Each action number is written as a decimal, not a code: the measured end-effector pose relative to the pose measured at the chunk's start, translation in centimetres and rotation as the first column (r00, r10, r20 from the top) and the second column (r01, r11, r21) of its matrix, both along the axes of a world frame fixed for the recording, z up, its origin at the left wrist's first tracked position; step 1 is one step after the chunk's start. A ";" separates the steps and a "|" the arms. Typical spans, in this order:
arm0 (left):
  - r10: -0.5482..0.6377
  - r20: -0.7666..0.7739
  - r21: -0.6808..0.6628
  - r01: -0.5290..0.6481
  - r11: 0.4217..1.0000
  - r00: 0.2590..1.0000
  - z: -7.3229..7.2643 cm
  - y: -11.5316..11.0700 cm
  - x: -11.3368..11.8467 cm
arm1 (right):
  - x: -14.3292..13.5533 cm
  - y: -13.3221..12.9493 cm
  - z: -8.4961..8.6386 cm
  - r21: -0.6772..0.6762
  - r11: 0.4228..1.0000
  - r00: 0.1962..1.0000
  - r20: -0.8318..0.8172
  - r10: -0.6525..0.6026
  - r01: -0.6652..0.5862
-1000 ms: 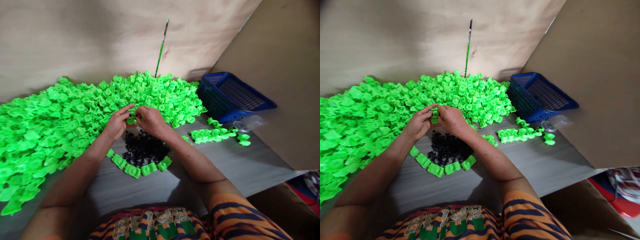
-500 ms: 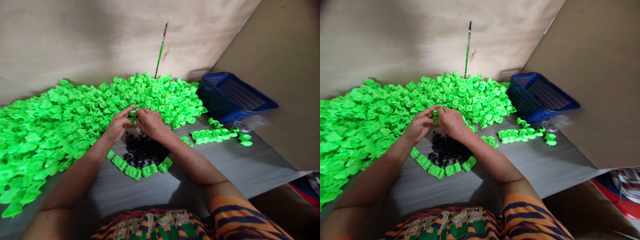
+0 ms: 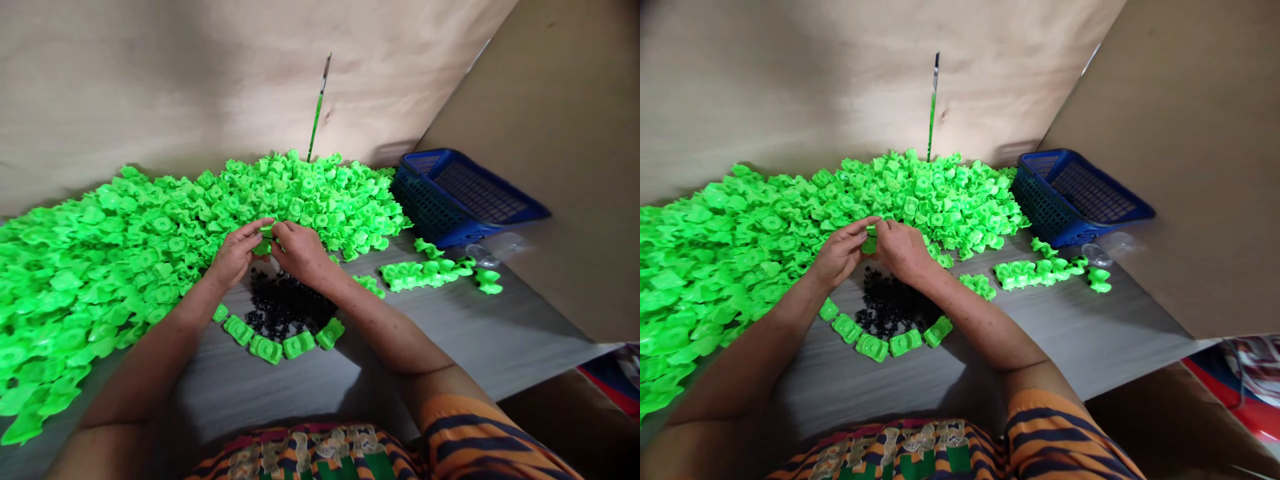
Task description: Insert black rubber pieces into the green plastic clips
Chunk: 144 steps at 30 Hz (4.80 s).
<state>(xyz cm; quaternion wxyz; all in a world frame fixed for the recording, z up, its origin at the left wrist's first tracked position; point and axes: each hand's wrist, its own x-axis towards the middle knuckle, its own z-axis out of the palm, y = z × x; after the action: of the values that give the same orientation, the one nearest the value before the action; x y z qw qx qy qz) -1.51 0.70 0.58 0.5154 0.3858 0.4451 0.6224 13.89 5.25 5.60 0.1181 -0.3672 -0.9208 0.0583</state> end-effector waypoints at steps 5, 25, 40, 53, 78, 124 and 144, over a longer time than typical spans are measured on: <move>-0.041 0.028 0.006 0.040 0.999 0.999 -0.4 0.2 -0.4 | 0.1 0.4 -0.7 0.001 1.000 0.994 -0.109 0.019 -0.019; -0.047 0.101 0.008 0.047 0.999 0.994 0.1 0.2 -0.7 | -0.1 2.4 -3.8 0.050 0.985 0.875 -0.455 0.169 -0.164; 0.001 0.086 -0.001 -0.001 1.000 0.996 0.8 0.1 -0.8 | -0.2 2.8 -4.2 -0.023 0.982 0.807 -0.574 0.142 -0.188; -0.017 0.061 0.040 0.014 0.999 0.998 1.5 -0.2 -0.9 | -0.3 3.6 -3.5 -0.633 0.610 0.568 -0.751 -0.335 -0.477; 0.034 0.022 0.087 -0.036 0.996 0.999 1.3 -0.4 0.1 | -1.6 2.7 -5.3 -0.487 0.677 0.457 -0.855 -0.244 -0.552; 0.180 0.007 -0.086 -0.178 0.980 0.984 1.4 0.3 -1.7 | -1.9 0.2 -4.6 -0.196 0.932 0.906 0.242 0.347 -0.304; 0.202 -0.013 -0.109 -0.202 0.973 0.979 1.3 0.4 -1.1 | 0.1 5.4 -5.2 -0.464 0.692 0.703 -0.705 0.090 -0.554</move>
<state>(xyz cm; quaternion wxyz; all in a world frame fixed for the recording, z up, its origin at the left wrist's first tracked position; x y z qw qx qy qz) -2.65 1.15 1.87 0.4694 0.3101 0.5159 0.6460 14.00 10.64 0.39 0.2731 -0.1623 -0.7975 0.5129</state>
